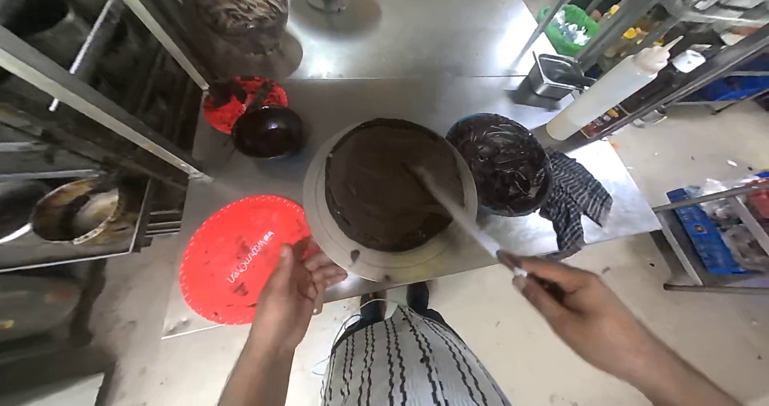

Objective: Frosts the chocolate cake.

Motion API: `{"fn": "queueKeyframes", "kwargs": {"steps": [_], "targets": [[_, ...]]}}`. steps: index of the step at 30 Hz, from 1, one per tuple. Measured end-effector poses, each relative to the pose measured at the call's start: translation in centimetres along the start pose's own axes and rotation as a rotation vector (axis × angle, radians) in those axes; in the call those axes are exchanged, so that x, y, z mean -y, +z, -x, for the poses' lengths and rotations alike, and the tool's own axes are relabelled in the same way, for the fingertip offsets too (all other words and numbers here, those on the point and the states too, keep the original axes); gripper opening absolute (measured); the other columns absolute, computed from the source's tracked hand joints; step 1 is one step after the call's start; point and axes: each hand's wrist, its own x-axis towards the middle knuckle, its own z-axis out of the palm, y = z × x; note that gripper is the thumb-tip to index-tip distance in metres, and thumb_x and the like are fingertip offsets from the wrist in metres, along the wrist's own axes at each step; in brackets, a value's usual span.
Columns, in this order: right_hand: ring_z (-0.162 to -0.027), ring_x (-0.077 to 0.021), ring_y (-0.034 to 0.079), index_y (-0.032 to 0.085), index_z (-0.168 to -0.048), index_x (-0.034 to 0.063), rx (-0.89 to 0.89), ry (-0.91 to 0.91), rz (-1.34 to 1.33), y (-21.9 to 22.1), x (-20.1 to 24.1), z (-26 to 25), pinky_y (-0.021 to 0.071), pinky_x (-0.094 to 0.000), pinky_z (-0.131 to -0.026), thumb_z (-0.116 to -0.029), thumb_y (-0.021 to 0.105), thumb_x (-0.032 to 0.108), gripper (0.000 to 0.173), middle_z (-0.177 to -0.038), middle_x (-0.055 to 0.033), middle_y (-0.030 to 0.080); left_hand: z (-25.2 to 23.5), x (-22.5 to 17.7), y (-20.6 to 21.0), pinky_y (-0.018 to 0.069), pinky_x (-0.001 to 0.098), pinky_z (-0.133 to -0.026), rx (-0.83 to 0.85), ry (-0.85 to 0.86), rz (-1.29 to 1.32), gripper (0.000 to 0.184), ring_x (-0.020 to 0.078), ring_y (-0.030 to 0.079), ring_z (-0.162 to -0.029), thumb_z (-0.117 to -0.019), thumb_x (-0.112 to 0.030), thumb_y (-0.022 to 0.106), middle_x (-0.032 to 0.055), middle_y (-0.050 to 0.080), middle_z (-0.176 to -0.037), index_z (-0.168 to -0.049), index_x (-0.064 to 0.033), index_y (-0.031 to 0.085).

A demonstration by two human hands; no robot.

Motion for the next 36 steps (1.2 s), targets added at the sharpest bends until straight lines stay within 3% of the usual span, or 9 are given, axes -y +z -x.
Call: {"fn": "queueKeyframes", "kwargs": {"steps": [5,7,11,14,18,23,28,32,36], "targets": [[-0.057,-0.0237,0.061,0.076,-0.125,0.0203,-0.224,-0.212,0.402,0.6,-1.1,-0.4,0.0495,-0.0437,-0.045,-0.1006,0.049,0.03,0.038,-0.078,-0.0081,0.065,0.7,-0.2,-0.2,0.0639,0.0413,-0.079,0.172,-0.091,-0.027,0.075,0.0266,0.076,-0.081,-0.0907,-0.075,0.05,0.0116,0.076,-0.094,-0.119,-0.006,0.057],[-0.06,-0.0128,0.058,0.075,-0.124,0.0208,-0.185,-0.104,0.275,0.4,-1.1,-0.9,0.0507,-0.0353,-0.051,-0.0983,0.051,0.032,0.037,-0.083,-0.001,0.069,1.0,0.3,-0.5,0.0622,0.0426,-0.083,0.252,-0.157,-0.04,0.082,0.0291,0.076,-0.088,-0.0865,-0.079,0.052,0.0145,0.076,-0.1,-0.12,-0.0041,0.058],[-0.061,-0.0062,0.055,0.074,-0.126,0.0255,-0.067,-0.139,0.113,1.3,0.2,0.8,0.0488,-0.0273,-0.053,-0.1019,0.051,0.034,0.034,-0.085,0.0028,0.068,0.7,0.0,0.4,0.0639,0.0379,-0.077,0.035,-0.011,0.038,0.059,0.0215,0.075,-0.079,-0.1055,-0.056,0.029,0.0078,0.075,-0.093,-0.125,-0.0057,0.053],[-0.057,-0.0209,0.061,0.075,-0.125,0.0209,-0.23,-0.232,0.391,0.4,-0.9,0.0,0.049,-0.0417,-0.045,-0.1,0.048,0.031,0.039,-0.077,-0.0061,0.066,1.6,0.7,1.0,0.063,0.0404,-0.081,0.161,-0.056,-0.042,0.079,0.0254,0.076,-0.084,-0.0925,-0.076,0.044,0.0112,0.076,-0.095,-0.116,-0.0017,0.057],[-0.063,0.0012,0.055,0.072,-0.127,0.0242,-0.033,-0.035,-0.007,0.8,0.1,0.0,0.0502,-0.0217,-0.057,-0.1001,0.055,0.034,0.034,-0.098,0.0071,0.073,2.0,1.7,1.0,0.0608,0.0416,-0.086,0.314,-0.129,-0.094,0.09,0.0268,0.074,-0.095,-0.0868,-0.083,0.043,0.0132,0.075,-0.107,-0.117,-0.0003,0.061],[-0.056,-0.0227,0.06,0.076,-0.125,0.0228,-0.237,-0.246,0.41,0.9,-0.7,-0.1,0.0475,-0.0421,-0.043,-0.1007,0.047,0.031,0.038,-0.077,-0.0075,0.065,0.0,0.0,1.4,0.0635,0.0351,-0.073,-0.039,0.032,0.03,0.058,0.0155,0.073,-0.072,-0.1077,-0.052,0.017,0.0016,0.074,-0.085,-0.119,-0.0096,0.056],[-0.066,-0.0027,0.059,0.073,-0.126,0.0223,-0.034,-0.041,-0.027,1.5,0.7,0.3,0.0533,-0.026,-0.059,-0.1007,0.055,0.03,0.032,-0.099,0.0034,0.074,2.7,1.0,2.4,0.0627,0.0407,-0.079,0.231,-0.169,-0.064,0.072,0.0262,0.075,-0.085,-0.1008,-0.066,0.035,0.0121,0.076,-0.102,-0.13,-0.0008,0.046],[-0.056,-0.0226,0.06,0.076,-0.124,0.0215,-0.264,-0.233,0.391,1.7,-0.6,0.0,0.0478,-0.0407,-0.043,-0.1011,0.048,0.03,0.037,-0.076,-0.0069,0.064,2.0,1.2,2.7,0.0639,0.0412,-0.077,0.128,-0.093,0.01,0.063,0.0242,0.075,-0.081,-0.1057,-0.058,0.025,0.0082,0.075,-0.096,-0.128,-0.0039,0.048],[-0.06,-0.0037,0.054,0.074,-0.125,0.0228,-0.105,-0.014,0.029,1.6,-0.3,0.1,0.0492,-0.0261,-0.053,-0.0988,0.054,0.032,0.034,-0.084,0.005,0.068,0.4,0.2,2.1,0.0642,0.0372,-0.072,-0.041,-0.009,0.079,0.057,0.0191,0.074,-0.073,-0.1082,-0.048,0.011,0.0056,0.075,-0.088,-0.124,-0.0127,0.052]]}}
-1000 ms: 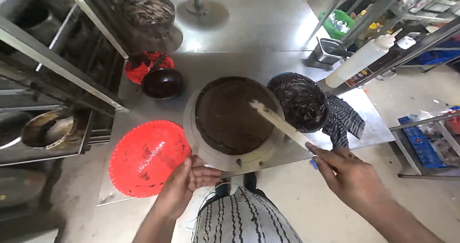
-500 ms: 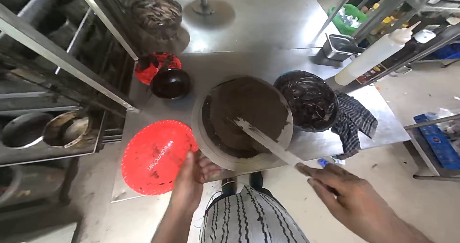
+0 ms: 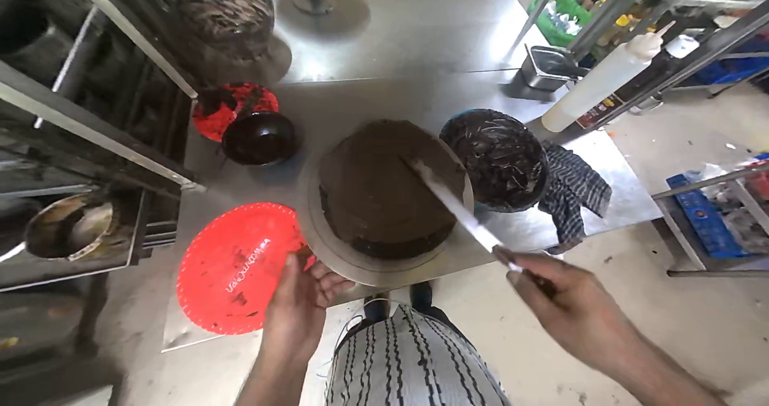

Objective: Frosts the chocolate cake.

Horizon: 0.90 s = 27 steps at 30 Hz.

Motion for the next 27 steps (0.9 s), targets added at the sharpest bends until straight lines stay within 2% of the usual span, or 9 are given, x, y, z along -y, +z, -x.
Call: {"fn": "queueKeyframes", "kwargs": {"steps": [2,6,10,15,19,21,24,26,27], "targets": [[-0.062,-0.0036,0.056,0.074,-0.124,0.024,0.071,-0.038,-0.089,0.8,0.8,1.2,0.0503,-0.025,-0.055,-0.1011,0.055,0.032,0.031,-0.087,0.0041,0.07,-0.3,-0.6,-0.2,0.0642,0.0356,-0.071,-0.009,0.0,-0.013,0.059,0.0178,0.074,-0.072,-0.1082,-0.047,0.008,0.0052,0.075,-0.088,-0.122,-0.0125,0.053],[-0.057,-0.0236,0.061,0.076,-0.124,0.0219,-0.159,-0.215,0.356,0.0,-1.8,0.5,0.0479,-0.0419,-0.043,-0.1012,0.048,0.03,0.037,-0.078,-0.0086,0.063,-1.0,-1.1,-0.3,0.063,0.031,-0.066,-0.054,0.006,-0.016,0.059,0.0126,0.072,-0.067,-0.1082,-0.047,0.006,0.0011,0.073,-0.083,-0.122,-0.0135,0.053],[-0.064,-0.0014,0.056,0.073,-0.126,0.0244,0.041,-0.008,-0.061,0.0,-0.5,0.7,0.0509,-0.0247,-0.057,-0.1004,0.055,0.034,0.033,-0.092,0.0057,0.071,-0.1,-0.9,0.5,0.0636,0.0345,-0.068,-0.058,-0.02,-0.007,0.058,0.0163,0.073,-0.07,-0.1087,-0.046,0.008,0.0042,0.074,-0.088,-0.123,-0.0132,0.053],[-0.055,-0.023,0.06,0.076,-0.124,0.0217,-0.145,-0.238,0.327,0.3,-1.1,0.8,0.0476,-0.041,-0.042,-0.1019,0.048,0.03,0.037,-0.077,-0.0084,0.064,2.0,-0.1,1.2,0.0636,0.0436,-0.079,0.149,-0.194,0.003,0.063,0.0292,0.075,-0.087,-0.1067,-0.054,0.015,0.014,0.074,-0.102,-0.131,-0.003,0.044],[-0.062,-0.0033,0.056,0.073,-0.125,0.0215,-0.003,-0.006,0.002,-0.2,-0.9,0.2,0.0502,-0.0261,-0.054,-0.0992,0.054,0.033,0.035,-0.089,0.0044,0.07,0.9,-0.3,0.8,0.0637,0.0408,-0.077,0.036,-0.105,0.082,0.063,0.0211,0.074,-0.079,-0.1069,-0.054,0.015,0.0079,0.074,-0.092,-0.122,-0.0087,0.055],[-0.063,-0.0025,0.057,0.073,-0.126,0.0223,0.066,-0.028,-0.11,0.5,0.1,1.0,0.0508,-0.0244,-0.056,-0.1012,0.055,0.032,0.032,-0.091,0.0029,0.071,0.8,-0.7,0.4,0.0634,0.0448,-0.079,0.101,-0.151,0.116,0.069,0.0251,0.075,-0.084,-0.1001,-0.068,0.03,0.0102,0.075,-0.097,-0.125,-0.0092,0.056],[-0.056,-0.0198,0.06,0.075,-0.126,0.0233,-0.097,-0.22,0.263,0.1,-0.8,0.6,0.0485,-0.0383,-0.044,-0.1018,0.049,0.03,0.036,-0.078,-0.0062,0.065,1.4,-0.1,-0.1,0.0619,0.0495,-0.085,0.262,-0.27,0.105,0.085,0.0338,0.074,-0.096,-0.0861,-0.079,0.051,0.0156,0.073,-0.111,-0.131,-0.0074,0.054],[-0.055,-0.0218,0.059,0.076,-0.125,0.0198,-0.154,-0.19,0.347,-0.8,-1.8,-0.6,0.0473,-0.041,-0.043,-0.1003,0.048,0.03,0.038,-0.076,-0.0074,0.063,1.2,0.0,-0.3,0.0621,0.0459,-0.085,0.228,-0.21,0.12,0.074,0.029,0.075,-0.093,-0.0948,-0.074,0.04,0.0127,0.074,-0.104,-0.124,-0.0087,0.06],[-0.055,-0.0145,0.055,0.076,-0.125,0.0204,-0.131,-0.137,0.277,-0.9,-1.8,-0.8,0.0462,-0.0348,-0.045,-0.0992,0.05,0.033,0.038,-0.076,-0.0018,0.063,0.9,-0.1,-0.1,0.0631,0.0424,-0.08,0.139,-0.144,0.136,0.068,0.0243,0.075,-0.085,-0.1003,-0.068,0.031,0.0095,0.075,-0.096,-0.117,-0.0108,0.063]]}}
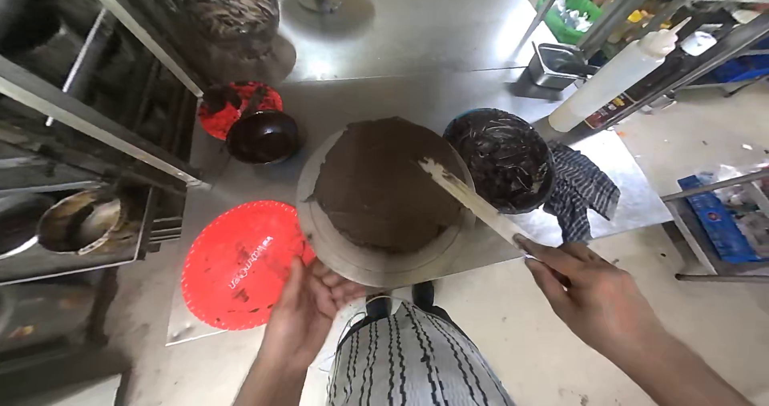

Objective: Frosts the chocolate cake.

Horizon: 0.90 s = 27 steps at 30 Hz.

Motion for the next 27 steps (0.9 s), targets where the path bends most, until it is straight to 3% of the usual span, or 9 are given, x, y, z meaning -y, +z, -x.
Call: {"fn": "queueKeyframes", "kwargs": {"steps": [3,7,9,13,15,17,20,23,27], "targets": [[-0.064,-0.0003,0.057,0.074,-0.125,0.0247,0.205,0.123,-0.38,0.0,2.0,0.7,0.051,-0.0237,-0.057,-0.0995,0.056,0.033,0.032,-0.092,0.0066,0.072,-0.5,-0.6,0.9,0.0639,0.0404,-0.074,-0.11,0.06,-0.006,0.067,0.0206,0.074,-0.076,-0.102,-0.066,0.02,0.0069,0.074,-0.088,-0.119,-0.0117,0.056],[-0.056,-0.0207,0.059,0.076,-0.124,0.023,0.015,-0.124,0.014,0.5,1.9,1.2,0.047,-0.0383,-0.043,-0.102,0.048,0.031,0.036,-0.076,-0.0063,0.063,0.5,0.6,0.9,0.0619,0.05,-0.084,0.132,-0.105,-0.046,0.09,0.0337,0.075,-0.092,-0.0851,-0.085,0.043,0.0158,0.074,-0.104,-0.129,-0.006,0.053],[-0.056,-0.0207,0.058,0.076,-0.125,0.021,-0.025,-0.079,0.083,0.2,0.8,0.1,0.0467,-0.04,-0.044,-0.1001,0.048,0.031,0.038,-0.076,-0.006,0.063,0.3,0.7,0.6,0.0619,0.0477,-0.085,0.097,-0.066,-0.033,0.083,0.0308,0.075,-0.091,-0.092,-0.08,0.036,0.0145,0.075,-0.102,-0.123,-0.0059,0.058],[-0.059,-0.0026,0.053,0.074,-0.125,0.0227,0.129,0.075,-0.249,0.3,2.8,-0.2,0.0477,-0.0252,-0.052,-0.0982,0.053,0.034,0.036,-0.08,0.0062,0.066,-0.9,-0.5,0.9,0.0636,0.0377,-0.071,-0.169,0.055,0.002,0.073,0.0191,0.074,-0.075,-0.1021,-0.065,0.01,0.0064,0.074,-0.086,-0.113,-0.0122,0.059],[-0.061,-0.0072,0.057,0.075,-0.125,0.0223,0.161,0.004,-0.285,0.8,4.2,0.6,0.0502,-0.0283,-0.053,-0.1011,0.053,0.032,0.034,-0.083,0.002,0.069,-0.5,-0.1,1.1,0.0642,0.0425,-0.075,-0.08,-0.036,-0.047,0.075,0.0255,0.075,-0.079,-0.1023,-0.066,0.011,0.0111,0.075,-0.092,-0.121,-0.0077,0.055],[-0.056,-0.0164,0.057,0.075,-0.124,0.0235,0.065,-0.122,-0.074,1.0,3.9,0.7,0.0464,-0.0339,-0.044,-0.1025,0.049,0.031,0.035,-0.077,-0.0037,0.064,-0.3,0.4,1.0,0.0636,0.0451,-0.08,-0.015,-0.095,-0.06,0.078,0.0291,0.075,-0.084,-0.1029,-0.064,0.008,0.0135,0.074,-0.095,-0.12,-0.0039,0.054],[-0.056,-0.0263,0.061,0.075,-0.127,0.0196,-0.012,-0.086,0.129,0.2,1.4,-0.5,0.047,-0.044,-0.042,-0.1026,0.047,0.029,0.038,-0.078,-0.0107,0.064,-1.1,0.1,0.7,0.0632,0.0335,-0.069,-0.181,0.071,-0.018,0.067,0.0154,0.073,-0.071,-0.1062,-0.055,0.007,0.0031,0.074,-0.084,-0.116,-0.0132,0.058],[-0.057,-0.009,0.052,0.074,-0.126,0.022,0.037,0.052,-0.036,-0.1,1.0,-1.0,0.0453,-0.0302,-0.049,-0.0996,0.05,0.037,0.039,-0.075,0.003,0.06,-1.4,-0.5,1.2,0.0617,0.0323,-0.067,-0.233,0.107,0.02,0.07,0.0134,0.072,-0.071,-0.1033,-0.062,0.005,0.0018,0.073,-0.082,-0.114,-0.0158,0.057],[-0.058,0.0028,0.048,0.074,-0.125,0.0257,0.101,0.103,-0.266,0.4,2.5,-0.1,0.0432,-0.0182,-0.051,-0.0986,0.054,0.036,0.035,-0.08,0.009,0.063,0.4,0.9,1.4,0.0625,0.0469,-0.083,0.028,-0.071,-0.046,0.083,0.031,0.075,-0.092,-0.0989,-0.072,0.014,0.0152,0.074,-0.103,-0.13,-0.0044,0.049]]}}
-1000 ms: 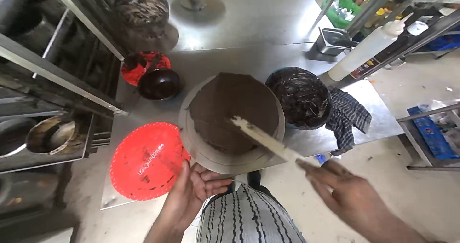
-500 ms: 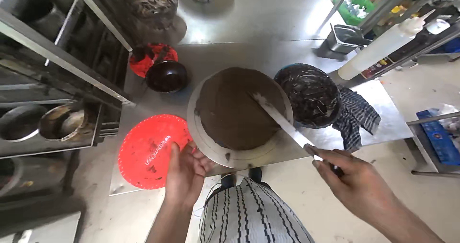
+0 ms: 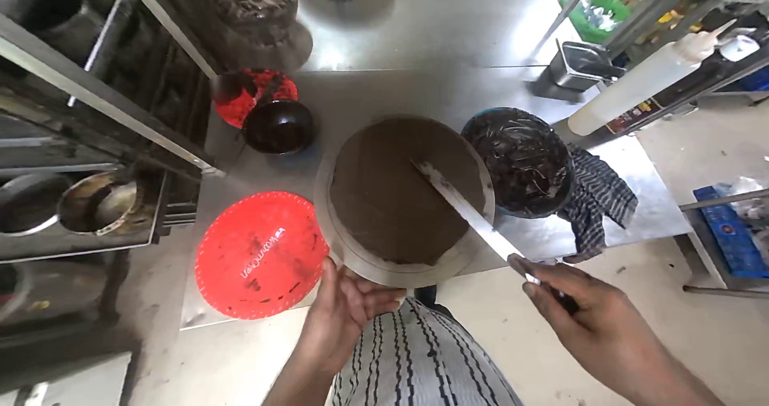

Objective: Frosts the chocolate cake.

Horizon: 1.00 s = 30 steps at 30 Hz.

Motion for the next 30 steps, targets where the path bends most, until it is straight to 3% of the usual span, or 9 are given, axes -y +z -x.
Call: {"fn": "queueKeyframes", "kwargs": {"steps": [4,8,13,16,20,23,25,28,30], "targets": [[-0.058,0.0045,0.046,0.074,-0.125,0.028,-0.001,-0.018,0.024,0.7,0.8,0.6,0.0408,-0.0152,-0.05,-0.0985,0.053,0.036,0.035,-0.078,0.0099,0.06,-0.9,-0.7,-0.2,0.0616,0.0326,-0.072,-0.194,0.22,0.089,0.071,0.0121,0.071,-0.074,-0.0998,-0.07,0.016,-0.0008,0.072,-0.083,-0.111,-0.0171,0.061],[-0.057,0.0027,0.047,0.074,-0.126,0.0277,0.009,-0.04,0.036,1.1,1.2,0.6,0.0413,-0.0171,-0.049,-0.1001,0.052,0.035,0.035,-0.077,0.0082,0.06,0.0,0.7,-0.4,0.0595,0.0483,-0.091,0.056,0.069,0.114,0.088,0.0276,0.073,-0.098,-0.0816,-0.086,0.045,0.0106,0.074,-0.105,-0.123,-0.0094,0.061],[-0.057,0.0023,0.046,0.074,-0.126,0.0272,0.016,-0.046,0.045,1.6,1.4,0.6,0.0406,-0.0172,-0.049,-0.0996,0.051,0.034,0.036,-0.078,0.0084,0.062,-0.8,-0.3,-0.9,0.0617,0.0347,-0.076,-0.086,0.195,0.121,0.075,0.0139,0.072,-0.077,-0.0853,-0.085,0.038,0.0002,0.072,-0.082,-0.1,-0.0194,0.071],[-0.057,0.0009,0.047,0.074,-0.126,0.0267,0.002,-0.063,0.05,1.7,1.5,0.5,0.0412,-0.018,-0.049,-0.1008,0.051,0.035,0.036,-0.077,0.0071,0.062,-0.2,0.3,-1.5,0.0603,0.0486,-0.089,0.117,0.043,0.077,0.089,0.0308,0.074,-0.098,-0.0785,-0.088,0.045,0.0131,0.075,-0.106,-0.121,-0.0118,0.067],[-0.056,0.001,0.046,0.074,-0.127,0.0276,-0.001,-0.052,0.048,2.1,1.5,0.7,0.0404,-0.0179,-0.048,-0.1004,0.051,0.036,0.036,-0.076,0.0074,0.06,-0.9,-1.4,-2.0,0.0625,0.0354,-0.074,-0.167,0.208,0.074,0.082,0.0142,0.073,-0.077,-0.0948,-0.078,0.013,0.0004,0.074,-0.087,-0.114,-0.0167,0.064],[-0.058,0.0004,0.049,0.074,-0.126,0.0275,-0.001,-0.052,0.036,2.2,1.7,0.8,0.0428,-0.0184,-0.05,-0.1008,0.051,0.035,0.035,-0.081,0.0059,0.065,0.0,-0.7,-1.3,0.0628,0.0435,-0.079,-0.047,0.093,0.012,0.089,0.0242,0.075,-0.084,-0.0786,-0.09,0.039,0.0078,0.075,-0.092,-0.113,-0.0125,0.067],[-0.059,-0.0012,0.051,0.074,-0.126,0.0278,0.001,-0.063,0.041,2.2,1.8,0.8,0.0436,-0.0195,-0.051,-0.1012,0.05,0.035,0.035,-0.082,0.0044,0.067,0.5,-0.2,-1.5,0.0613,0.0469,-0.085,0.079,-0.003,-0.046,0.096,0.0303,0.074,-0.096,-0.0776,-0.091,0.04,0.0121,0.075,-0.106,-0.12,-0.0085,0.064],[-0.059,-0.0008,0.05,0.074,-0.126,0.0284,0.003,-0.072,0.036,2.2,1.8,0.9,0.0428,-0.0188,-0.05,-0.1011,0.05,0.035,0.035,-0.081,0.0047,0.065,0.2,-1.0,-1.5,0.0629,0.0407,-0.078,-0.106,0.13,0.009,0.084,0.0199,0.074,-0.082,-0.087,-0.085,0.032,0.0039,0.074,-0.09,-0.114,-0.0128,0.065],[-0.059,-0.0011,0.051,0.074,-0.125,0.0277,-0.001,-0.074,0.032,2.3,1.9,0.9,0.0432,-0.019,-0.05,-0.1012,0.05,0.035,0.035,-0.08,0.0045,0.065,0.2,-1.3,-1.3,0.0629,0.0417,-0.078,-0.097,0.111,-0.001,0.088,0.0215,0.075,-0.082,-0.0819,-0.089,0.036,0.0056,0.075,-0.09,-0.113,-0.012,0.065]]}}
